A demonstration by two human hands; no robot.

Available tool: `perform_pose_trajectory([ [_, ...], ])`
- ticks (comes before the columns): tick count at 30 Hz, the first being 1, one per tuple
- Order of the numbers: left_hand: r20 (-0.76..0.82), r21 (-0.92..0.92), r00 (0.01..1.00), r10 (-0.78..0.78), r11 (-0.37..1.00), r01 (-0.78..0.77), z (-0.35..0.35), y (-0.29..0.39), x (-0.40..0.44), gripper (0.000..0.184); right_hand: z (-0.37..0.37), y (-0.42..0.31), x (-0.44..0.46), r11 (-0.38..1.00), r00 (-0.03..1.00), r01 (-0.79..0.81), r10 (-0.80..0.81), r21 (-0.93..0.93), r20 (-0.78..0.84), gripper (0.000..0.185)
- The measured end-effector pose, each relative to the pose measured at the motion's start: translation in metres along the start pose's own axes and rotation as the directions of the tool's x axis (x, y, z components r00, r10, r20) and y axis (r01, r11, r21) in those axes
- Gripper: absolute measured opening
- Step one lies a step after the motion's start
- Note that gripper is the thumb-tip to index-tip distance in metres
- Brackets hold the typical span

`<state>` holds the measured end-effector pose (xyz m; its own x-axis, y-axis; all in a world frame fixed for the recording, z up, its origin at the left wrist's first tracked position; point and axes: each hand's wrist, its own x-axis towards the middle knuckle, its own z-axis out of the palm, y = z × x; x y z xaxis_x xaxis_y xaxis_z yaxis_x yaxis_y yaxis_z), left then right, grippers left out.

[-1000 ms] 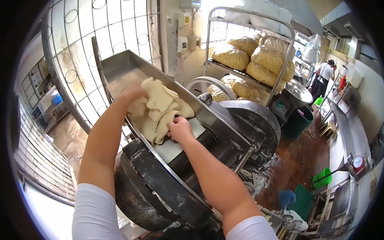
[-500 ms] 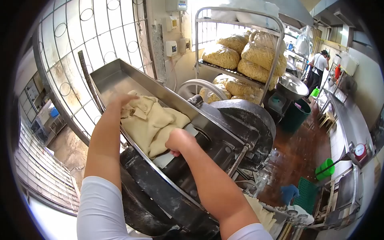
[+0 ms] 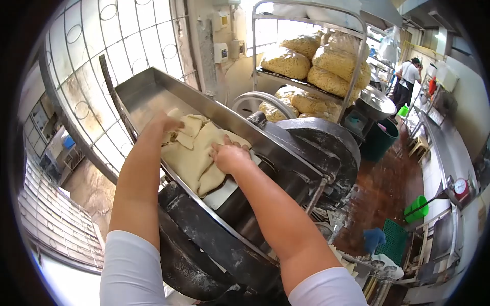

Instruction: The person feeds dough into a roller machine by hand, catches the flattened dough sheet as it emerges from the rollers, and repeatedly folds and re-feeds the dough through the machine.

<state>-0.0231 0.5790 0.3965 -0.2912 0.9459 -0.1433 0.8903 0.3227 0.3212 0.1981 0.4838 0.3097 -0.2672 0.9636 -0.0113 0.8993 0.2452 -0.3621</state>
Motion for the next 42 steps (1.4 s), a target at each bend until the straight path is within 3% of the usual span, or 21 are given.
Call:
perform_pose_trajectory([
  [2, -0.003, 0.013, 0.999, 0.044, 0.999, -0.044, 0.001, -0.001, 0.002, 0.068, 0.001, 0.007, -0.002, 0.999, 0.999, 0.028, -0.028, 0.022, -0.016, 0.05],
  [5, -0.101, 0.13, 0.978, 0.182, 0.977, -0.169, 0.007, -0.005, 0.002, 0.07, -0.045, 0.021, -0.022, 0.948, 0.994, -0.004, -0.032, 0.317, 0.108, 0.045],
  [6, -0.24, 0.136, 0.941, 0.239, 0.968, -0.211, 0.014, -0.012, 0.022, 0.071, -0.048, 0.036, -0.035, 0.931, 0.976, 0.175, -0.122, 0.319, -0.18, 0.041],
  [7, -0.365, 0.146, 0.883, 0.295, 0.955, -0.258, 0.024, -0.021, 0.045, 0.072, -0.043, 0.056, -0.048, 0.921, 0.855, 0.317, -0.173, 0.228, -0.489, 0.04],
  [8, -0.499, 0.264, 0.772, 0.395, 0.917, -0.298, 0.028, -0.024, 0.05, 0.064, -0.075, 0.058, -0.091, 0.938, 0.87, 0.268, -0.138, 0.218, -0.474, 0.039],
  [9, -0.406, 0.336, 0.843, 0.353, 0.915, -0.222, 0.008, 0.001, 0.012, 0.058, -0.094, 0.064, -0.134, 0.902, 0.902, 0.195, -0.01, 0.385, -0.432, 0.04],
  [10, -0.548, 0.394, 0.653, 0.523, 0.85, -0.35, 0.015, -0.003, 0.005, 0.058, -0.086, 0.098, -0.153, 0.904, 0.745, 0.316, -0.049, 0.288, -0.665, 0.04],
  [12, -0.568, 0.508, 0.425, 0.705, 0.706, -0.493, 0.019, -0.005, -0.011, 0.057, -0.086, 0.134, -0.227, 0.752, 0.75, 0.268, 0.23, 0.602, -0.621, 0.029],
  [13, -0.548, 0.482, 0.434, 0.715, 0.694, -0.535, 0.025, -0.004, -0.03, 0.059, -0.078, 0.155, -0.263, 0.754, 0.694, 0.226, 0.32, 0.617, -0.645, 0.026],
  [15, -0.538, 0.43, 0.449, 0.713, 0.691, -0.581, 0.03, -0.007, -0.064, 0.063, -0.032, 0.216, -0.324, 0.676, 0.699, 0.04, 0.507, 0.736, -0.504, 0.027],
  [17, -0.577, 0.297, 0.541, 0.612, 0.774, -0.559, 0.038, -0.01, -0.084, 0.069, 0.043, 0.261, -0.374, 0.622, 0.689, -0.232, 0.648, 0.748, -0.325, 0.028],
  [21, -0.567, -0.075, 0.71, 0.417, 0.833, -0.548, 0.056, -0.008, -0.093, 0.08, 0.162, 0.258, -0.404, 0.687, 0.867, -0.353, 0.496, 0.635, -0.054, 0.026],
  [24, -0.654, -0.094, 0.672, 0.347, 0.845, -0.527, 0.068, 0.0, -0.096, 0.083, 0.21, 0.238, -0.376, 0.84, 0.971, -0.182, 0.236, 0.511, -0.042, 0.026],
  [25, -0.68, -0.01, 0.648, 0.344, 0.879, -0.477, 0.069, 0.005, -0.107, 0.082, 0.215, 0.23, -0.362, 0.866, 0.987, -0.14, 0.158, 0.48, 0.004, 0.027],
  [27, -0.73, 0.144, 0.594, 0.337, 0.926, -0.349, 0.068, 0.012, -0.126, 0.081, 0.221, 0.216, -0.333, 0.911, 0.995, -0.032, -0.008, 0.412, 0.096, 0.031],
  [28, -0.743, 0.312, 0.519, 0.423, 0.905, -0.29, 0.059, 0.01, -0.135, 0.077, 0.229, 0.213, -0.321, 0.931, 0.994, 0.063, -0.092, 0.359, 0.064, 0.031],
  [30, -0.609, 0.279, 0.646, 0.46, 0.887, -0.368, 0.047, -0.013, -0.123, 0.07, 0.251, 0.204, -0.295, 0.938, 0.97, 0.237, -0.244, 0.252, -0.001, 0.033],
  [33, -0.543, 0.051, 0.729, 0.416, 0.883, -0.466, 0.058, -0.02, -0.11, 0.064, 0.275, 0.193, -0.245, 0.935, 0.921, 0.32, -0.345, 0.155, 0.181, 0.04],
  [35, -0.548, 0.102, 0.7, 0.457, 0.868, -0.487, 0.065, -0.024, -0.106, 0.06, 0.248, 0.181, -0.204, 0.921, 0.84, 0.376, -0.384, 0.098, 0.383, 0.035],
  [40, -0.57, 0.318, 0.583, 0.579, 0.81, -0.493, 0.062, -0.026, -0.12, 0.052, 0.267, 0.176, -0.137, 0.893, 0.799, 0.45, -0.414, 0.022, 0.435, 0.034],
  [42, -0.398, 0.756, 0.525, 0.752, 0.594, -0.277, 0.059, -0.025, -0.131, 0.036, 0.283, 0.171, -0.118, 0.88, 0.78, 0.476, -0.425, 0.007, 0.46, 0.033],
])
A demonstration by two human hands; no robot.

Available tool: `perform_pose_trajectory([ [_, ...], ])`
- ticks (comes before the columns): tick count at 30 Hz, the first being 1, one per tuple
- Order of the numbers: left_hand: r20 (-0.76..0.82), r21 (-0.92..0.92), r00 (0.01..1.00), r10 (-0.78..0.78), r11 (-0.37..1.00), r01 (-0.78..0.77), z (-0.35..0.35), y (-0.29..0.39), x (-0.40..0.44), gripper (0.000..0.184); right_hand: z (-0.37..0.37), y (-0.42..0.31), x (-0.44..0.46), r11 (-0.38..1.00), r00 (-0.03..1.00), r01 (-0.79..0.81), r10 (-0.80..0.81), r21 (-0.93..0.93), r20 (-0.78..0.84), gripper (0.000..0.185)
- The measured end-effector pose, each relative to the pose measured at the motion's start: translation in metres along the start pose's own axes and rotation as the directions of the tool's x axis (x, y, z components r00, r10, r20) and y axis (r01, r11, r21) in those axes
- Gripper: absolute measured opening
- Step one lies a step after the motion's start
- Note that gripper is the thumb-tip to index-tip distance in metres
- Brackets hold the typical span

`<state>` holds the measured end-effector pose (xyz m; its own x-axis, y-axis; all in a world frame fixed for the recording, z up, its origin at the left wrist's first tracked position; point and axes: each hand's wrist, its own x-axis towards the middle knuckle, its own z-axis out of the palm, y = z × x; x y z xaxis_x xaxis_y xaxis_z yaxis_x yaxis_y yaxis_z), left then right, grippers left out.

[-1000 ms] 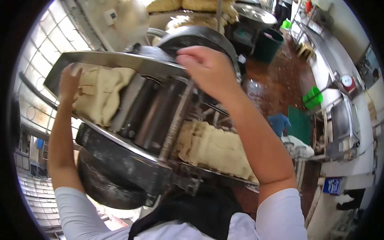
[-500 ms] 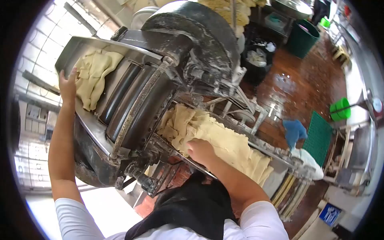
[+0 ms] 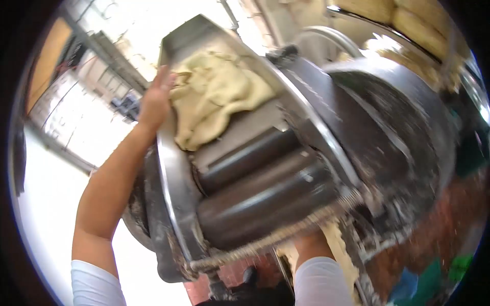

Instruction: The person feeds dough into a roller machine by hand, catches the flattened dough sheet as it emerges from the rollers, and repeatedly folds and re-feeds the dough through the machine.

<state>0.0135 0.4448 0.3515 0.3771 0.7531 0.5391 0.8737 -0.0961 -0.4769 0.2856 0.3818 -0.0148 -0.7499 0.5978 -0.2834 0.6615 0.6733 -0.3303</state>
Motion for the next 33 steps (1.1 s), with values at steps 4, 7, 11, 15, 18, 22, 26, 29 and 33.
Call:
perform_pose_trajectory([
  [4, 0.175, -0.654, 0.823, -0.541, 0.561, 0.507, -0.013, 0.022, 0.01, 0.074, 0.022, 0.01, 0.032, 0.999, 0.997, -0.02, 0.023, -0.039, 0.079, 0.033],
  [7, 0.205, -0.666, 0.809, -0.552, 0.527, 0.528, -0.014, 0.021, 0.009, 0.075, 0.033, 0.014, 0.045, 0.999, 0.993, -0.042, 0.045, -0.034, 0.105, 0.032],
  [11, 0.203, -0.616, 0.815, -0.543, 0.576, 0.537, -0.019, 0.023, 0.013, 0.078, 0.047, 0.018, 0.049, 0.996, 0.99, -0.084, 0.083, 0.001, 0.11, 0.031],
  [15, 0.12, -0.542, 0.916, -0.382, 0.748, 0.383, -0.009, 0.005, 0.002, 0.059, 0.059, 0.015, 0.043, 0.99, 0.989, -0.123, 0.116, 0.069, 0.093, 0.031],
  [18, 0.042, -0.409, 0.952, -0.303, 0.864, 0.294, -0.001, 0.003, 0.003, 0.035, 0.064, 0.014, 0.031, 0.974, 0.987, -0.16, 0.154, 0.158, 0.047, 0.03],
  [22, -0.021, -0.342, 0.989, -0.147, 0.931, 0.131, 0.015, -0.021, 0.0, 0.038, 0.069, 0.007, 0.009, 0.901, 0.972, -0.17, 0.22, 0.398, -0.083, 0.03],
  [26, 0.208, -0.69, 0.847, -0.489, 0.54, 0.481, 0.007, -0.001, 0.011, 0.054, 0.088, 0.0, -0.04, 0.638, 0.885, -0.056, 0.388, 0.768, -0.258, 0.03],
  [29, 0.216, -0.732, 0.82, -0.53, 0.468, 0.495, 0.003, 0.006, 0.012, 0.07, 0.071, -0.015, -0.108, 0.244, 0.828, 0.13, 0.506, 0.961, -0.241, 0.03],
  [33, 0.208, -0.66, 0.841, -0.5, 0.563, 0.497, 0.006, 0.006, 0.013, 0.072, 0.013, -0.036, -0.196, 0.009, 0.819, 0.064, 0.571, 0.998, -0.058, 0.036],
])
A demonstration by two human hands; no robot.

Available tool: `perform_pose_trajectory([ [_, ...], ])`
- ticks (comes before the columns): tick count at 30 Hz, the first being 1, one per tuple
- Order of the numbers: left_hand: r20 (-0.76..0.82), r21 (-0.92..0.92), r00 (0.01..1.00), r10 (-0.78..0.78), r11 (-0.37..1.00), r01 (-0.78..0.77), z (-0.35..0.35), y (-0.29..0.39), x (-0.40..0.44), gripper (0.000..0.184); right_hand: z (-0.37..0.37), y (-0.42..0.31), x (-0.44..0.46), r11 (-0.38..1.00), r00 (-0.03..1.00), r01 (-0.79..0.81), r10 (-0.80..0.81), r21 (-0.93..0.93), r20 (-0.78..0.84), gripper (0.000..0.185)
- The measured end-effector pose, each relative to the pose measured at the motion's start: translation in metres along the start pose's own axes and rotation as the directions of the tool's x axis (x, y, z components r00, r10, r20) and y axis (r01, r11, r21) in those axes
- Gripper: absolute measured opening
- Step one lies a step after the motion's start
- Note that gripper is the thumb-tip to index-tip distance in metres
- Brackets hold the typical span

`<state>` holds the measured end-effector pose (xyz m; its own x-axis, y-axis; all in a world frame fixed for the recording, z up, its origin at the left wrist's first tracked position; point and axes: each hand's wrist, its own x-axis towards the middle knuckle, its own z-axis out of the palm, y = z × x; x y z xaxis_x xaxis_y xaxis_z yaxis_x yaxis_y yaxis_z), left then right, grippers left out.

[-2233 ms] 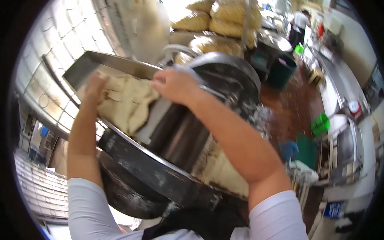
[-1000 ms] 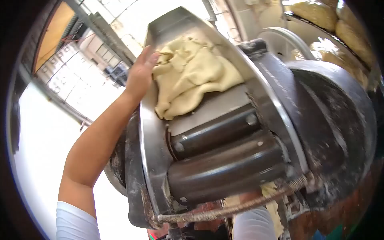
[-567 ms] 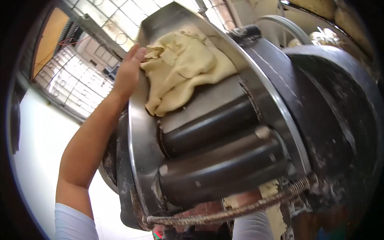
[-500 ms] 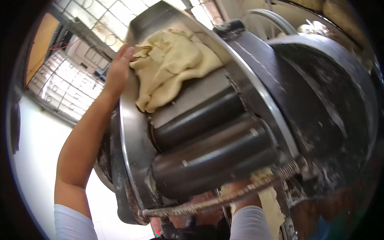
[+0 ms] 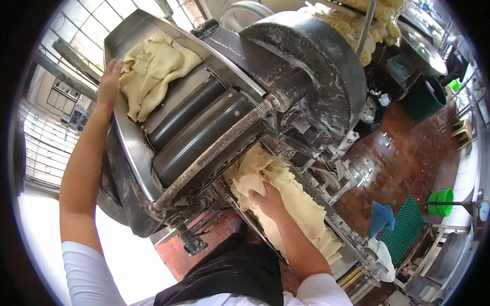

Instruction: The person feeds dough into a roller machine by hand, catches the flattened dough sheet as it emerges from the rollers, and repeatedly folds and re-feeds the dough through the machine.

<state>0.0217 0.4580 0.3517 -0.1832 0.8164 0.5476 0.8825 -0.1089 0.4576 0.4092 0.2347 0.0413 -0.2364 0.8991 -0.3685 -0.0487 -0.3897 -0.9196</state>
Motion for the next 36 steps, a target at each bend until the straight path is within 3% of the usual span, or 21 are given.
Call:
perform_pose_trajectory([
  [5, 0.04, 0.16, 0.998, -0.051, 0.986, 0.044, 0.003, 0.008, -0.005, 0.069, -0.036, -0.076, -0.083, 0.995, 0.999, -0.024, 0.02, 0.099, 0.041, 0.039],
  [7, 0.041, 0.202, 0.997, -0.07, 0.977, 0.06, 0.002, 0.009, 0.001, 0.068, -0.04, -0.119, -0.116, 0.956, 0.996, 0.049, -0.068, 0.29, 0.055, 0.046],
  [9, 0.026, 0.151, 0.995, -0.101, 0.984, 0.096, 0.003, -0.001, 0.015, 0.067, -0.046, -0.165, -0.136, 0.948, 0.968, 0.233, -0.246, 0.216, 0.037, 0.05],
  [12, 0.091, 0.344, 0.995, -0.044, 0.939, 0.01, 0.011, -0.045, 0.062, 0.069, -0.017, -0.246, -0.137, 0.883, 0.889, 0.457, -0.457, 0.105, -0.028, 0.05],
  [15, 0.223, 0.255, 0.962, -0.155, 0.962, 0.095, -0.004, -0.028, 0.074, 0.07, 0.036, -0.319, -0.097, 0.803, 0.804, 0.58, -0.591, -0.137, -0.065, 0.044],
  [16, 0.384, 0.109, 0.888, -0.252, 0.968, 0.227, -0.018, -0.012, 0.074, 0.073, 0.056, -0.343, -0.077, 0.786, 0.792, 0.595, -0.609, -0.165, -0.046, 0.043],
  [17, 0.375, 0.129, 0.888, -0.265, 0.964, 0.233, -0.014, -0.018, 0.083, 0.075, 0.079, -0.367, -0.053, 0.768, 0.779, 0.611, -0.626, -0.191, -0.026, 0.042],
  [20, 0.333, 0.12, 0.899, -0.284, 0.959, 0.258, 0.016, -0.047, 0.117, 0.079, 0.143, -0.414, 0.038, 0.49, 0.538, 0.707, -0.841, -0.51, -0.062, 0.034],
  [21, 0.314, 0.068, 0.907, -0.281, 0.959, 0.274, 0.029, -0.058, 0.123, 0.079, 0.16, -0.423, 0.072, 0.365, 0.448, 0.682, -0.893, -0.634, -0.033, 0.031],
  [23, 0.348, -0.056, 0.886, -0.305, 0.937, 0.345, 0.042, -0.067, 0.134, 0.078, 0.185, -0.415, 0.156, 0.181, 0.418, 0.356, -0.908, -0.917, -0.017, 0.028],
  [25, 0.463, -0.168, 0.819, -0.339, 0.873, 0.457, 0.044, -0.068, 0.139, 0.076, 0.198, -0.405, 0.19, 0.13, 0.607, 0.226, -0.794, -0.965, 0.035, 0.028],
  [26, 0.488, -0.103, 0.803, -0.341, 0.892, 0.441, 0.043, -0.067, 0.139, 0.077, 0.201, -0.399, 0.201, 0.102, 0.693, 0.167, -0.719, -0.981, 0.044, 0.028],
  [29, 0.541, 0.081, 0.757, -0.365, 0.919, 0.386, 0.02, -0.045, 0.128, 0.082, 0.214, -0.402, 0.19, -0.113, 0.717, 0.341, -0.611, -0.933, 0.336, 0.053],
  [32, 0.599, 0.241, 0.712, -0.368, 0.93, 0.278, 0.019, -0.027, 0.13, 0.086, 0.211, -0.361, 0.228, -0.038, 0.797, 0.356, -0.509, -0.934, 0.324, 0.063],
  [36, 0.682, 0.338, 0.642, -0.35, 0.929, 0.149, 0.009, -0.019, 0.138, 0.082, 0.22, -0.351, 0.218, -0.002, 0.86, 0.248, -0.461, -0.969, 0.221, 0.073],
])
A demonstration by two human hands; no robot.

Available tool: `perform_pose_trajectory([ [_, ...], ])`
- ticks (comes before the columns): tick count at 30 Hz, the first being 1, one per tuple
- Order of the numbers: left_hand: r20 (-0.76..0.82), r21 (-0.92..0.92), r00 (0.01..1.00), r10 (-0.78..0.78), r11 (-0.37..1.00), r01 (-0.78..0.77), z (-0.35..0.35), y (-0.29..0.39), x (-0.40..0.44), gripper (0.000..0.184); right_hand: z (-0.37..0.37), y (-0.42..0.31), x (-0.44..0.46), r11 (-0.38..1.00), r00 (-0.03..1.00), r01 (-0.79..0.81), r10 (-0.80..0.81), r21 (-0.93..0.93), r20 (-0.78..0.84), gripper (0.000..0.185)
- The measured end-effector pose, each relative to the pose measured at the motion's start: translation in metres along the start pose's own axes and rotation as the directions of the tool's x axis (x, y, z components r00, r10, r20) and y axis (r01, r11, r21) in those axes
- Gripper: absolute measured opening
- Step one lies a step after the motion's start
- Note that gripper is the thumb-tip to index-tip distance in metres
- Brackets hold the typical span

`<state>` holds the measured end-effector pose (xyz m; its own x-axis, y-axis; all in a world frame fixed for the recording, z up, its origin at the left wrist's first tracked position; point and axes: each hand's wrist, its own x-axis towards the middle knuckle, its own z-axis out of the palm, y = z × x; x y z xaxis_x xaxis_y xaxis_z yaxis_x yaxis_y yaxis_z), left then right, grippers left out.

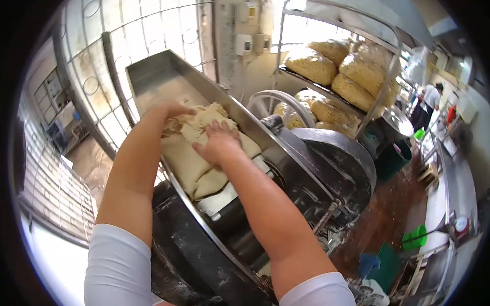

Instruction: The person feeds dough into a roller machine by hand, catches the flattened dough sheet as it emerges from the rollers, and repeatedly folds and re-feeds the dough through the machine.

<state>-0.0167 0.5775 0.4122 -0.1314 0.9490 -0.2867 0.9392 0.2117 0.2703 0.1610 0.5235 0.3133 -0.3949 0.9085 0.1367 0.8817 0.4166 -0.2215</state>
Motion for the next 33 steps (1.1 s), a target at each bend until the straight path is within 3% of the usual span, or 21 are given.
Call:
perform_pose_trajectory([
  [3, -0.024, 0.206, 0.999, -0.023, 0.978, 0.027, -0.002, -0.009, 0.007, 0.076, -0.016, 0.006, -0.007, 0.997, 0.998, 0.007, -0.011, 0.072, 0.054, 0.075],
  [5, 0.067, 0.186, 0.993, -0.095, 0.979, 0.081, -0.003, -0.011, 0.012, 0.068, -0.023, 0.007, -0.012, 0.996, 0.995, 0.016, -0.024, 0.09, 0.094, 0.077],
  [6, 0.115, 0.175, 0.984, -0.133, 0.978, 0.112, -0.004, -0.008, 0.009, 0.064, -0.025, 0.006, -0.015, 0.994, 0.999, 0.03, -0.034, 0.103, 0.036, 0.074],
  [9, 0.131, 0.19, 0.99, -0.053, 0.981, 0.027, -0.002, -0.002, -0.003, 0.068, -0.032, 0.012, -0.019, 0.993, 0.989, 0.038, -0.053, 0.11, 0.139, 0.07],
  [12, 0.103, 0.142, 0.994, 0.038, 0.988, -0.052, 0.012, -0.006, 0.002, 0.07, -0.035, 0.02, -0.036, 0.995, 0.996, 0.044, -0.05, 0.092, 0.067, 0.065],
  [15, 0.185, -0.09, 0.97, 0.154, 0.986, -0.14, 0.033, -0.008, 0.008, 0.066, -0.049, 0.033, -0.057, 0.994, 0.982, 0.004, -0.025, 0.108, 0.189, 0.059],
  [18, 0.28, -0.332, 0.907, 0.315, 0.918, -0.216, 0.052, 0.01, -0.025, 0.054, -0.067, 0.066, -0.088, 0.947, 0.998, 0.028, -0.045, 0.32, 0.047, 0.056],
  [20, 0.241, -0.404, 0.898, 0.367, 0.879, -0.251, 0.053, 0.019, -0.053, 0.049, -0.089, 0.093, -0.138, 0.919, 0.921, 0.2, -0.058, 0.34, -0.386, 0.05],
  [22, 0.23, -0.492, 0.881, 0.413, 0.83, -0.261, 0.059, 0.023, -0.065, 0.046, -0.122, 0.113, -0.202, 0.726, 0.935, 0.155, 0.111, 0.67, -0.337, 0.042],
  [24, 0.247, -0.59, 0.852, 0.462, 0.769, -0.245, 0.064, 0.02, -0.067, 0.046, -0.112, 0.144, -0.254, 0.497, 0.879, 0.194, 0.294, 0.846, -0.375, 0.034],
  [25, 0.248, -0.584, 0.858, 0.449, 0.776, -0.238, 0.065, 0.022, -0.071, 0.046, -0.111, 0.152, -0.282, 0.386, 0.878, 0.154, 0.368, 0.91, -0.305, 0.034],
  [26, 0.247, -0.578, 0.864, 0.438, 0.782, -0.232, 0.067, 0.025, -0.075, 0.046, -0.107, 0.158, -0.309, 0.267, 0.872, 0.118, 0.432, 0.956, -0.228, 0.034],
  [28, 0.225, -0.557, 0.861, 0.456, 0.785, -0.271, 0.067, 0.031, -0.079, 0.046, -0.086, 0.166, -0.354, 0.2, 0.806, 0.043, 0.572, 0.979, -0.152, 0.036],
  [30, 0.187, -0.527, 0.842, 0.506, 0.775, -0.348, 0.071, 0.031, -0.083, 0.046, -0.047, 0.175, -0.389, -0.018, 0.75, -0.028, 0.66, 0.999, 0.034, 0.034],
  [33, 0.112, -0.539, 0.87, 0.481, 0.765, -0.353, 0.076, 0.038, -0.098, 0.044, 0.024, 0.179, -0.415, -0.214, 0.769, -0.205, 0.569, 0.955, 0.293, 0.035],
])
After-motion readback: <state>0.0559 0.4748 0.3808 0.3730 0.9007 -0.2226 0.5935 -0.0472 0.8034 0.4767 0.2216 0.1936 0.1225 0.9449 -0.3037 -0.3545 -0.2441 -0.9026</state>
